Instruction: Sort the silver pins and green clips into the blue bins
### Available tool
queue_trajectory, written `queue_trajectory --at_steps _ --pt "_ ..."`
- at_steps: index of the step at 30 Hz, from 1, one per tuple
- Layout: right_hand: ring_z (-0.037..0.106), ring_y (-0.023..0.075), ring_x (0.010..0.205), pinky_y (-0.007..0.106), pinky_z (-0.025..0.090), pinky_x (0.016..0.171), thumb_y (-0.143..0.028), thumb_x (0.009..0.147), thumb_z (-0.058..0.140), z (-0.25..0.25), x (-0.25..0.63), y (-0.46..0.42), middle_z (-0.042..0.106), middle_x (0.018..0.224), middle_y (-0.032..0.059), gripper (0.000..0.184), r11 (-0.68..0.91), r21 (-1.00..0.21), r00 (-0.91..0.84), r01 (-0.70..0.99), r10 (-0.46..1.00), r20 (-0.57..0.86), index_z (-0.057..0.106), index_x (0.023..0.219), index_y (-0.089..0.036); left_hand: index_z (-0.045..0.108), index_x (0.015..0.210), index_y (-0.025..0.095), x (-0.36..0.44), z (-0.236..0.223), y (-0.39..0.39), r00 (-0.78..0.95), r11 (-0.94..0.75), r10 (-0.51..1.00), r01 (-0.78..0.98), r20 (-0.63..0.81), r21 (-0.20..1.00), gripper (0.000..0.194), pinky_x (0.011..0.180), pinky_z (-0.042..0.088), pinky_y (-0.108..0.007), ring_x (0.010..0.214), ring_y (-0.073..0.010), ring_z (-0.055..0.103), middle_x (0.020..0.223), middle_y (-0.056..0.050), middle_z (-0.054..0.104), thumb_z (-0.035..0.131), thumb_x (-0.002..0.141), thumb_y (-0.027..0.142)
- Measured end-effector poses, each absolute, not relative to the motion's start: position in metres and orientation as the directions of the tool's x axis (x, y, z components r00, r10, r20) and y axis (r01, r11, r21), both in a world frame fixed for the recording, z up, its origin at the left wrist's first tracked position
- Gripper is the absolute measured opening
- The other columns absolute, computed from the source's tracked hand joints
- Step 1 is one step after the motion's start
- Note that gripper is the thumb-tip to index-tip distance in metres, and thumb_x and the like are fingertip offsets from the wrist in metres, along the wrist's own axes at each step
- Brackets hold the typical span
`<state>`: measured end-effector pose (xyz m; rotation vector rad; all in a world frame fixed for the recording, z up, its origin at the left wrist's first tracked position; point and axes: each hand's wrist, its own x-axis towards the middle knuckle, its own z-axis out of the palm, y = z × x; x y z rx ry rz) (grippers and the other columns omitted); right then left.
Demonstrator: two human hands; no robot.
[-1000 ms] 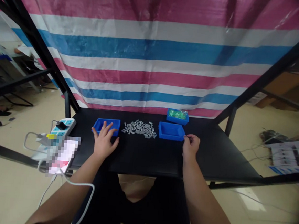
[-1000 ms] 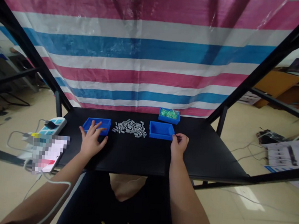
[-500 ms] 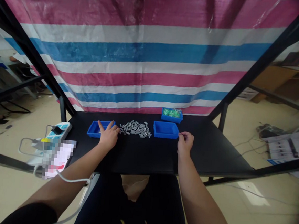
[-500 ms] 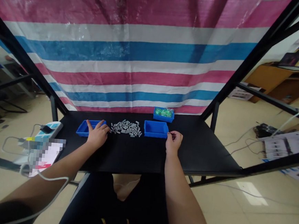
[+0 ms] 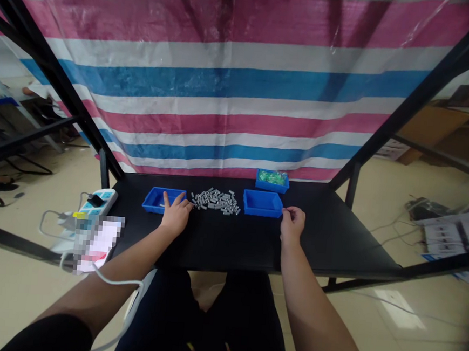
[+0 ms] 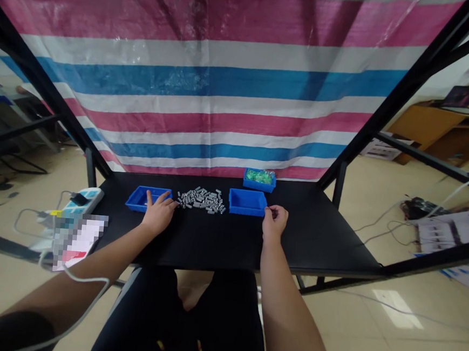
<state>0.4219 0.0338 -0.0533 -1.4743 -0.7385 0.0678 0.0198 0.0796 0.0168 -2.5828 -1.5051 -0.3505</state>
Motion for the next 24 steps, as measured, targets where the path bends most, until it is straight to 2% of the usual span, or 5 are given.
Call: queue_trajectory --at_steps 4,14,19,21,24 --pt "0.050 0.0152 0.075 0.031 0.045 0.074 -0.037 0.073 0.065 -0.053 0.422 0.034 0.051 0.093 0.0023 0.021 0.129 -0.907 0.785 0.400 0.462 0.412 0.061 0.083 -0.019 0.072 0.111 0.024 0.021 0.014 0.086 0.447 -0.467 0.854 0.884 0.268 0.014 0.035 0.116 -0.006 -0.072 0.144 -0.0319 0.037 0.118 -0.013 0.070 0.045 0.092 0.012" --pt "0.050 0.0148 0.074 0.031 0.045 0.074 -0.039 0.073 0.064 -0.051 0.420 0.032 0.051 0.092 0.0013 0.024 0.134 -0.914 0.786 0.383 0.472 0.399 0.058 0.086 -0.020 0.068 0.109 0.025 0.018 0.035 0.065 0.465 -0.521 0.782 0.853 0.415 0.028 0.029 0.114 -0.018 -0.071 0.140 -0.0293 0.044 0.115 -0.009 0.073 0.041 0.100 0.022" --pt "0.051 0.0161 0.078 0.031 0.044 0.076 -0.039 0.073 0.061 -0.049 0.419 0.032 0.051 0.088 0.0004 0.024 0.105 -0.913 0.779 0.395 0.489 0.393 0.056 0.088 -0.021 0.066 0.114 0.022 -0.022 0.063 0.079 0.282 -0.352 0.859 0.932 0.428 0.092 0.032 0.118 0.021 -0.058 0.112 -0.0276 0.065 0.111 -0.010 0.074 0.040 0.100 0.033" --pt "0.051 0.0163 0.079 0.031 0.044 0.076 -0.039 0.074 0.061 -0.049 0.419 0.031 0.052 0.087 -0.0001 0.025 0.107 -0.916 0.776 0.387 0.498 0.387 0.055 0.089 -0.021 0.066 0.115 0.021 -0.043 0.070 0.095 0.288 -0.343 0.898 0.932 0.333 0.118 0.034 0.102 0.044 -0.042 0.104 -0.0259 0.068 0.113 -0.011 0.074 0.040 0.099 0.035" --pt "0.052 0.0163 0.079 0.031 0.044 0.076 -0.040 0.074 0.060 -0.049 0.418 0.032 0.052 0.086 -0.0004 0.025 0.112 -0.922 0.778 0.372 0.505 0.375 0.054 0.089 -0.021 0.068 0.112 0.023 -0.067 0.072 0.121 0.326 -0.346 0.931 0.931 0.163 0.117 0.033 0.085 0.051 -0.032 0.098 -0.0243 0.070 0.112 -0.008 0.074 0.045 0.094 0.037"
